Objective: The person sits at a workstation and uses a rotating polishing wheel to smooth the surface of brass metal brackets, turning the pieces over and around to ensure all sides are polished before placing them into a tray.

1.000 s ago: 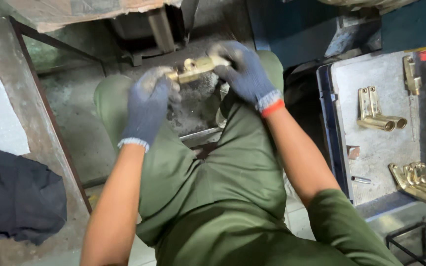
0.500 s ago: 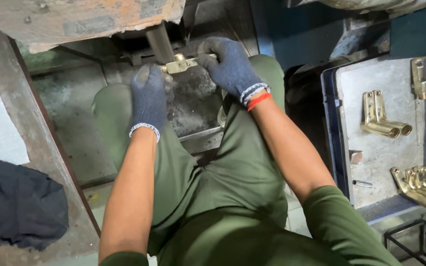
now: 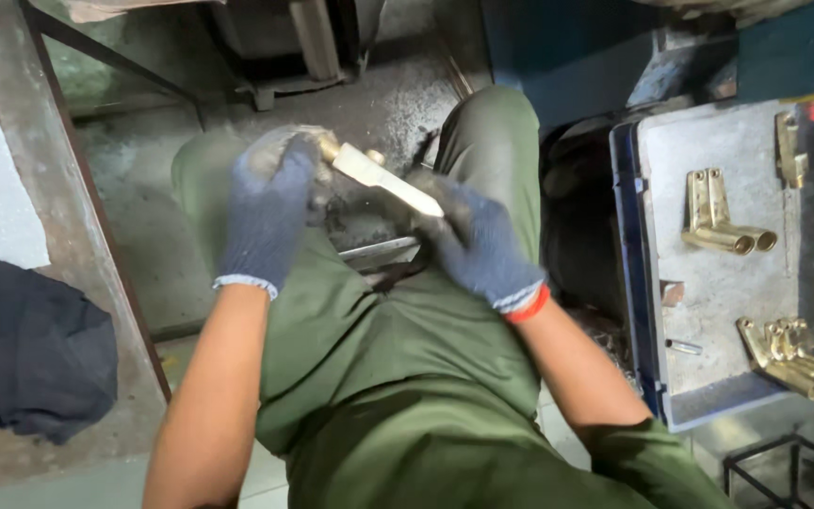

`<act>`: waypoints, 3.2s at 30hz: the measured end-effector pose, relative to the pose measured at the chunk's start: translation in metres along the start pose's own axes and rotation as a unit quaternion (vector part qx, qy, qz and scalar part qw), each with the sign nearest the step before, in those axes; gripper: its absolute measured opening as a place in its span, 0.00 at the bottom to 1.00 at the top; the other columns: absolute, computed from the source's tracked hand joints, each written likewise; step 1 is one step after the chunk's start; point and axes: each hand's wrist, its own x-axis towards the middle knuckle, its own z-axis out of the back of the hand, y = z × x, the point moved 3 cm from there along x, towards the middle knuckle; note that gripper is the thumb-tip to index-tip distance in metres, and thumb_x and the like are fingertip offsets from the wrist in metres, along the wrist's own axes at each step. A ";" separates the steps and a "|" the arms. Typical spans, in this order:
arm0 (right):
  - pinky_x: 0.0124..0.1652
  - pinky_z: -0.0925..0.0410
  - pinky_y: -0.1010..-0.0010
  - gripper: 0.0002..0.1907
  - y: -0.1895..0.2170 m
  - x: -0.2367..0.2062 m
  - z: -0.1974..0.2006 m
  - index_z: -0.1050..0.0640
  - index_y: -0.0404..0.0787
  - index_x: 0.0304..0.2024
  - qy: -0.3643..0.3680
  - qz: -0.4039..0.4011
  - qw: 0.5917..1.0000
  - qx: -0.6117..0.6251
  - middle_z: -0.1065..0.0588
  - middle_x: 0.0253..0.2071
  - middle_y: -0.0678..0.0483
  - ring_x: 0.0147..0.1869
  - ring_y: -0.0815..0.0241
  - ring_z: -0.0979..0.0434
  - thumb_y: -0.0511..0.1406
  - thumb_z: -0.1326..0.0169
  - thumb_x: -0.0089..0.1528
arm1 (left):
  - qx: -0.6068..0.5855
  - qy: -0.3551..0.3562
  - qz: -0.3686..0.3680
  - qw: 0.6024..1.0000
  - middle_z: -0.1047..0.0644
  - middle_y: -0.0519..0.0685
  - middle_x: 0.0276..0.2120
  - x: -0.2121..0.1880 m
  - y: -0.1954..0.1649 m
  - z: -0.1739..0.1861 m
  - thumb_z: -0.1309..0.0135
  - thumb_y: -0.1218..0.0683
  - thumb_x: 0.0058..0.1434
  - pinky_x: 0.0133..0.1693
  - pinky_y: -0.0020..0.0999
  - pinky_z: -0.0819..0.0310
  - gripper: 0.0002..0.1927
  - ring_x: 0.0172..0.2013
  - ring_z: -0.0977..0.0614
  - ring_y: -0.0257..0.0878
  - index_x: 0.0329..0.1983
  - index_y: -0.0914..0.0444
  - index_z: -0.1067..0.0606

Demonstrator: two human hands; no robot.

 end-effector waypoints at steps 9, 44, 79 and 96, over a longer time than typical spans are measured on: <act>0.37 0.29 0.50 0.13 -0.013 0.099 -0.053 0.22 0.38 0.42 -0.015 -0.065 0.992 -0.110 0.22 0.33 0.40 0.39 0.37 0.20 0.42 0.45 0.67 | -0.206 0.069 0.107 0.970 0.25 0.47 0.34 0.099 0.047 -0.026 0.50 0.46 0.68 0.37 0.35 0.35 0.15 0.35 0.27 0.40 0.43 0.62 0.23; 0.40 0.29 0.54 0.11 -0.021 0.082 -0.026 0.20 0.38 0.46 0.011 -0.060 0.993 -0.102 0.21 0.39 0.40 0.43 0.40 0.20 0.39 0.47 0.68 | -0.095 0.040 0.088 0.991 0.31 0.41 0.22 0.084 0.049 -0.012 0.56 0.49 0.71 0.24 0.28 0.42 0.15 0.21 0.33 0.31 0.35 0.62 0.26; 0.29 0.31 0.72 0.11 -0.089 0.011 -0.058 0.22 0.32 0.46 0.075 -0.273 0.861 0.423 0.23 0.31 0.51 0.29 0.63 0.25 0.34 0.51 0.70 | -0.183 0.053 0.120 0.974 0.21 0.50 0.33 -0.062 0.085 0.000 0.52 0.54 0.68 0.34 0.36 0.24 0.10 0.30 0.21 0.39 0.44 0.65 0.24; 0.24 0.34 0.73 0.10 -0.055 0.025 -0.031 0.23 0.35 0.47 -0.062 -0.328 0.854 0.399 0.26 0.29 0.52 0.25 0.65 0.29 0.34 0.49 0.68 | -0.143 0.018 0.215 0.966 0.21 0.54 0.44 -0.031 0.093 -0.019 0.54 0.50 0.68 0.39 0.39 0.21 0.20 0.40 0.17 0.43 0.59 0.65 0.29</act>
